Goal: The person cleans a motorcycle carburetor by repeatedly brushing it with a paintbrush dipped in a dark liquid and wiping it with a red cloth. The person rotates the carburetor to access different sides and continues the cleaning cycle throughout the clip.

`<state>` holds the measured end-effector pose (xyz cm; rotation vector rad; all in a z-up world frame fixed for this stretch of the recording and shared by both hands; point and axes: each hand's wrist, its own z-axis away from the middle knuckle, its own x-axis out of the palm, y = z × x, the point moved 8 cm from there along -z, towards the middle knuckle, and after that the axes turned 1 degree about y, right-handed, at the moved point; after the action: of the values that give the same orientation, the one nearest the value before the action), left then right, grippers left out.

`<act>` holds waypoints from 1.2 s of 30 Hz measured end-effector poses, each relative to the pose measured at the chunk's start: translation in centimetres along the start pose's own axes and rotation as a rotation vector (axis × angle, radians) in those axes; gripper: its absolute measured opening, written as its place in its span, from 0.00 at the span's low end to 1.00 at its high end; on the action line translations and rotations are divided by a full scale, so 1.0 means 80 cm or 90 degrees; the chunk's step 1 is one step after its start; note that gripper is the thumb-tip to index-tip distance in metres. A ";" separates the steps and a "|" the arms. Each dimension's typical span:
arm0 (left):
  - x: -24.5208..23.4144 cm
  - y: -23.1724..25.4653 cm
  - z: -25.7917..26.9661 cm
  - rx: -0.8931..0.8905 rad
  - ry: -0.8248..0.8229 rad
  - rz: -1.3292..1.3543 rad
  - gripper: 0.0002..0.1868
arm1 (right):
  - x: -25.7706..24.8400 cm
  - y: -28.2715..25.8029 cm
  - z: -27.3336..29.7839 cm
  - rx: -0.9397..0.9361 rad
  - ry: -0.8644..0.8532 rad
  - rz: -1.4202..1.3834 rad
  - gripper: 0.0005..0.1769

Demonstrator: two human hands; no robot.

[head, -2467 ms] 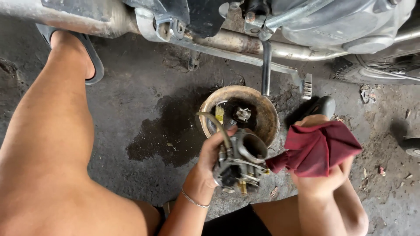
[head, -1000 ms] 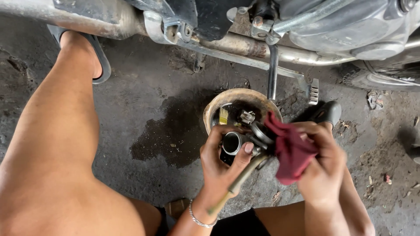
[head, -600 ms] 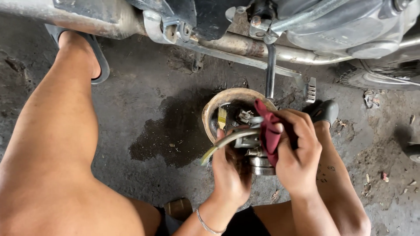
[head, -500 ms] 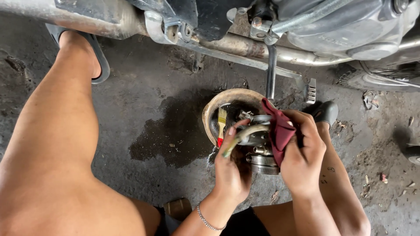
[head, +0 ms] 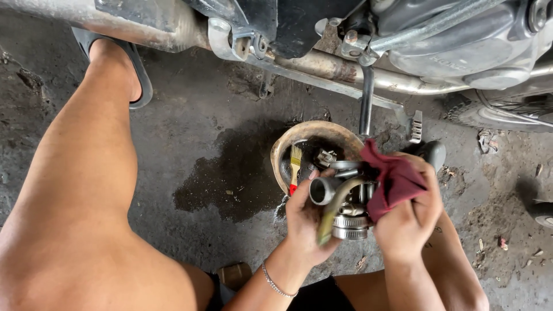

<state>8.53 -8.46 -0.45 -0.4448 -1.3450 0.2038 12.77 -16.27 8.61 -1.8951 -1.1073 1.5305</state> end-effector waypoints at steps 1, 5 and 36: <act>-0.014 0.009 0.002 0.034 0.127 -0.060 0.24 | -0.013 0.010 0.002 0.010 0.053 -0.070 0.18; -0.022 0.050 0.009 0.146 0.214 -0.203 0.23 | -0.043 0.039 0.018 0.104 0.214 -0.247 0.08; 0.018 0.010 0.022 -0.321 -0.204 0.285 0.39 | -0.149 0.070 -0.028 0.164 0.164 -0.174 0.26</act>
<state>7.25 -6.84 0.78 -1.1817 -1.5968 0.3141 15.91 -28.86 11.87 -1.6360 -0.9569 1.1784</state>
